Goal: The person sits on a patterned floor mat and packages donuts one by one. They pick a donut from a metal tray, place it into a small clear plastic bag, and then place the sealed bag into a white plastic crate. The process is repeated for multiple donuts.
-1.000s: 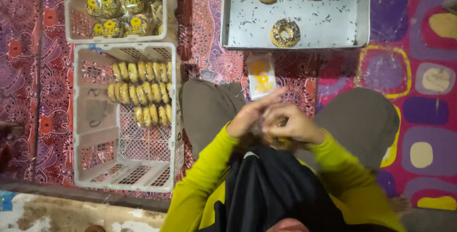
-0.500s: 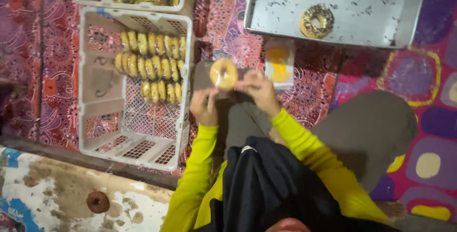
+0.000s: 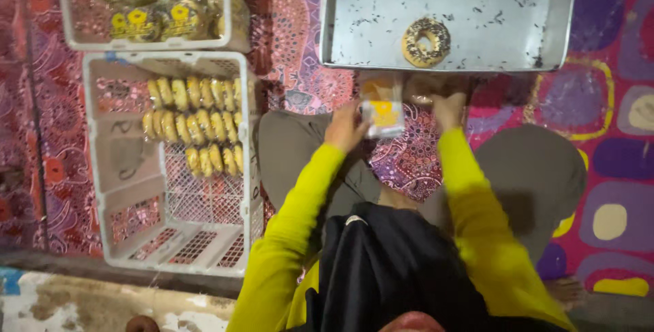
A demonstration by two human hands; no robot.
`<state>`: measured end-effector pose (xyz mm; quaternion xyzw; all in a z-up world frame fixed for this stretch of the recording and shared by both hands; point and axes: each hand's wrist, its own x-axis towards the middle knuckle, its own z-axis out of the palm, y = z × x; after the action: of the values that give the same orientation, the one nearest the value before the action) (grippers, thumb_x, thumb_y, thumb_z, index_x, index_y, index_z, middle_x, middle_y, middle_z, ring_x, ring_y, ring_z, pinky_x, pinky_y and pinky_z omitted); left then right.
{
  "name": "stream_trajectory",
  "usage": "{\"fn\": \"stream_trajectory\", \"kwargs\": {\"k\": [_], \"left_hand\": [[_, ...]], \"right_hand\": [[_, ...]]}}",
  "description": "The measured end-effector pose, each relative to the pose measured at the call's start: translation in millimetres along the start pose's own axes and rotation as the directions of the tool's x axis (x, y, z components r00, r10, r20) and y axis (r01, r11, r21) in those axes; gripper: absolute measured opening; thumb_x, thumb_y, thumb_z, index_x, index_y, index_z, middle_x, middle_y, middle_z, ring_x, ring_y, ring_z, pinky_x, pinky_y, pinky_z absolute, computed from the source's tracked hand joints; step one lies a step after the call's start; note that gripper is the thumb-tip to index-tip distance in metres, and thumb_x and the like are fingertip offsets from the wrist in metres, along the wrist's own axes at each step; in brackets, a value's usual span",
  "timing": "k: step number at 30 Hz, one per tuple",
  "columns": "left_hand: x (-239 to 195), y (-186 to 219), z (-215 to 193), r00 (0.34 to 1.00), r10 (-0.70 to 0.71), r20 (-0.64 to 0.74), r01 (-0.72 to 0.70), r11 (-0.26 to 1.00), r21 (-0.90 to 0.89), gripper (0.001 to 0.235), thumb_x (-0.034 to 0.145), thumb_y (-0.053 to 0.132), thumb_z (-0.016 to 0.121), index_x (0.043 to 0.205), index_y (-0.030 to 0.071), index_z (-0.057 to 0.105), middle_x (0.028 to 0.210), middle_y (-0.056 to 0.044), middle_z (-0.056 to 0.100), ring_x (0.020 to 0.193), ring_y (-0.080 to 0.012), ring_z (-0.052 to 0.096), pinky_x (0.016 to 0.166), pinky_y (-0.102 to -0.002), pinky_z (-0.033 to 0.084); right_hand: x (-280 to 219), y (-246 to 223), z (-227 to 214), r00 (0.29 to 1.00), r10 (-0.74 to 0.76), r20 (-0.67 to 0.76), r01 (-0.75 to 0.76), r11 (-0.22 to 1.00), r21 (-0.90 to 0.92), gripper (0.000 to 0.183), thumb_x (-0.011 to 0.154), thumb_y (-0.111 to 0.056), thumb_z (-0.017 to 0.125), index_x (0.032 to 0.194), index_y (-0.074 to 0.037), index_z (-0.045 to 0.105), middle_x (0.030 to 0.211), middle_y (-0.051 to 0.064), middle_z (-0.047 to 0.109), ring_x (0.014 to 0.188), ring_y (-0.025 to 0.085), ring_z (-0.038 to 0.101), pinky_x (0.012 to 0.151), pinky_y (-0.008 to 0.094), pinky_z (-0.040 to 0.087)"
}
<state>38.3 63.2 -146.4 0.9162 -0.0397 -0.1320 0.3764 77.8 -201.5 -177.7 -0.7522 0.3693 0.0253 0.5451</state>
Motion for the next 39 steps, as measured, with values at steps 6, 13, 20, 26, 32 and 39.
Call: {"fn": "stream_trajectory", "kwargs": {"k": [6, 13, 20, 26, 32, 39], "left_hand": [[85, -16, 41, 0.955, -0.255, 0.15, 0.112, 0.781, 0.615, 0.12, 0.066, 0.067, 0.079, 0.164, 0.032, 0.019, 0.171, -0.006, 0.008, 0.156, -0.0376, -0.002, 0.113, -0.077, -0.003], [89, -44, 60, 0.955, -0.257, 0.148, 0.102, 0.753, 0.65, 0.09, 0.085, 0.057, 0.072, 0.159, 0.03, 0.028, 0.166, -0.01, 0.014, 0.154, -0.0363, 0.006, 0.115, -0.076, 0.0], [54, -62, 66, 0.942, -0.247, -0.228, -0.095, 0.456, -0.885, 0.064, 0.105, 0.038, 0.067, 0.153, 0.008, 0.037, 0.148, -0.019, 0.039, 0.135, -0.0353, 0.038, 0.11, -0.054, 0.031], [19, -43, 3, 0.986, -0.112, 0.122, 0.038, -0.562, -0.826, 0.053, 0.114, 0.045, 0.047, 0.147, 0.003, 0.05, 0.136, -0.017, 0.059, 0.123, -0.0312, 0.057, 0.1, -0.043, 0.052], [10, 30, -55, 0.998, -0.058, 0.037, -0.009, -0.641, -0.768, 0.063, 0.109, 0.053, 0.041, 0.149, 0.004, 0.043, 0.153, -0.016, 0.052, 0.143, -0.0316, 0.049, 0.103, -0.038, 0.055], [8, 55, -49, 0.986, -0.165, 0.005, -0.085, -0.532, -0.843, 0.055, 0.11, 0.046, 0.041, 0.15, 0.008, 0.042, 0.154, -0.012, 0.048, 0.149, -0.0278, 0.042, 0.117, -0.042, 0.045]], "right_hand": [[39, 12, 80, 0.821, -0.183, 0.541, 0.487, 0.719, -0.496, 0.042, 0.085, -0.042, 0.074, 0.101, -0.003, 0.074, 0.102, 0.022, 0.072, 0.091, 0.036, 0.068, 0.083, 0.045, 0.053], [30, -14, 115, 0.73, -0.189, 0.656, 0.643, 0.513, -0.568, 0.048, 0.084, -0.042, 0.071, 0.113, -0.003, 0.072, 0.108, 0.023, 0.073, 0.096, 0.036, 0.07, 0.085, 0.043, 0.055], [-72, -83, 24, 0.323, -0.577, 0.75, 0.941, 0.28, -0.19, 0.057, 0.084, -0.042, 0.067, 0.125, -0.003, 0.071, 0.114, 0.024, 0.074, 0.101, 0.036, 0.072, 0.087, 0.042, 0.057], [-108, -171, -51, 0.55, -0.737, 0.392, 0.796, 0.605, 0.02, 0.035, 0.103, -0.036, 0.071, 0.125, -0.009, 0.073, 0.12, 0.014, 0.074, 0.109, 0.027, 0.075, 0.096, 0.04, 0.06], [5, -204, -8, 0.808, -0.323, 0.493, 0.578, 0.273, -0.769, 0.137, 0.066, -0.071, 0.085, 0.165, -0.017, 0.007, 0.136, 0.025, 0.057, 0.123, 0.044, 0.054, 0.093, 0.061, 0.043], [-11, -212, -101, 0.471, -0.773, 0.425, 0.867, 0.317, -0.384, 0.148, 0.069, -0.033, 0.103, 0.172, -0.012, -0.001, 0.151, 0.028, 0.054, 0.13, 0.044, 0.061, 0.109, 0.048, 0.052]]}}
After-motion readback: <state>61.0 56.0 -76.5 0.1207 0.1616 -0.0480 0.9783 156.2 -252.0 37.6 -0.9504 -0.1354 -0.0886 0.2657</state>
